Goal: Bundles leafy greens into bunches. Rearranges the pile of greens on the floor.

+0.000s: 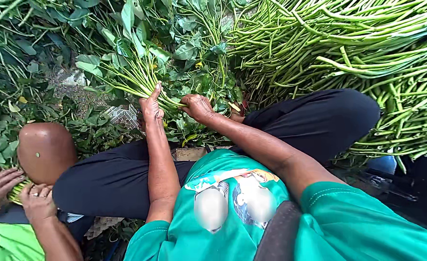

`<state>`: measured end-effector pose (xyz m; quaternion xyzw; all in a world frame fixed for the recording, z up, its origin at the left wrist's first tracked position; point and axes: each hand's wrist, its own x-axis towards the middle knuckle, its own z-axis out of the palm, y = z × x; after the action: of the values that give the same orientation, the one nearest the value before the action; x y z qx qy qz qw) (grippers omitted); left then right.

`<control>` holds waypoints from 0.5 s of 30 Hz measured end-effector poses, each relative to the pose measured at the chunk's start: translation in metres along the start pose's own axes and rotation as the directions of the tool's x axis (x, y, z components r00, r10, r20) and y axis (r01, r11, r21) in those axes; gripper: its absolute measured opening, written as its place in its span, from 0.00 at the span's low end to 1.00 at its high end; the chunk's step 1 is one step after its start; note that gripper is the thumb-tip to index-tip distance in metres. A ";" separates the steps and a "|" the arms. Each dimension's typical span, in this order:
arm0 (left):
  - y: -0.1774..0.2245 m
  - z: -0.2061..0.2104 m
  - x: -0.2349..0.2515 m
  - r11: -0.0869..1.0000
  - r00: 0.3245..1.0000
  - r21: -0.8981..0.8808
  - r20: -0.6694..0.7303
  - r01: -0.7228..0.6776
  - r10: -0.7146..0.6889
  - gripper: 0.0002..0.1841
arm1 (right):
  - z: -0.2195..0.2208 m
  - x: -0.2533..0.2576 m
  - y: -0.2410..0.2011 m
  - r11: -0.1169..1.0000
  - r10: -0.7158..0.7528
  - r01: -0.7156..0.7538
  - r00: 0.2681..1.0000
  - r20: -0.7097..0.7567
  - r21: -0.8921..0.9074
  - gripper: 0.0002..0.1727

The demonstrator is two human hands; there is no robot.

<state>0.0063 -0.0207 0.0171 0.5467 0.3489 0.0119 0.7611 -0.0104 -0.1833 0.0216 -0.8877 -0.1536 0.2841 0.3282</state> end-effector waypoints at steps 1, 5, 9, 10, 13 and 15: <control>0.001 -0.001 0.001 1.000 1.000 -0.003 -0.017 -0.009 0.009 0.15 | 0.004 -0.001 0.003 0.997 -0.074 0.075 0.995 -0.060 0.015 0.16; -0.001 -0.007 0.005 0.998 0.992 0.054 -0.123 -0.028 0.034 0.19 | 0.001 -0.012 0.005 0.990 -0.136 0.138 0.990 0.043 -0.023 0.13; 0.009 -0.022 0.012 0.986 0.987 0.134 -0.119 -0.096 0.112 0.20 | -0.011 -0.031 0.022 0.966 0.186 -0.066 0.847 0.498 -0.248 0.14; 0.011 -0.022 0.011 0.984 0.989 0.145 -0.091 -0.106 0.120 0.22 | -0.013 -0.031 0.028 0.961 0.216 -0.093 0.844 0.492 -0.262 0.18; 0.013 -0.025 0.009 0.969 0.991 0.210 0.015 -0.133 0.132 0.26 | -0.028 -0.022 0.035 0.975 0.118 -0.069 0.966 0.228 -0.211 0.21; 0.014 -0.026 0.009 0.960 0.988 0.241 0.082 -0.144 0.128 0.24 | -0.032 -0.013 0.032 0.982 -0.022 0.033 0.998 0.058 -0.188 0.28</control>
<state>0.0038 0.0104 0.0200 0.6596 0.2840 0.0029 0.6959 0.0019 -0.2284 0.0255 -0.9044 -0.2009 0.2882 0.2423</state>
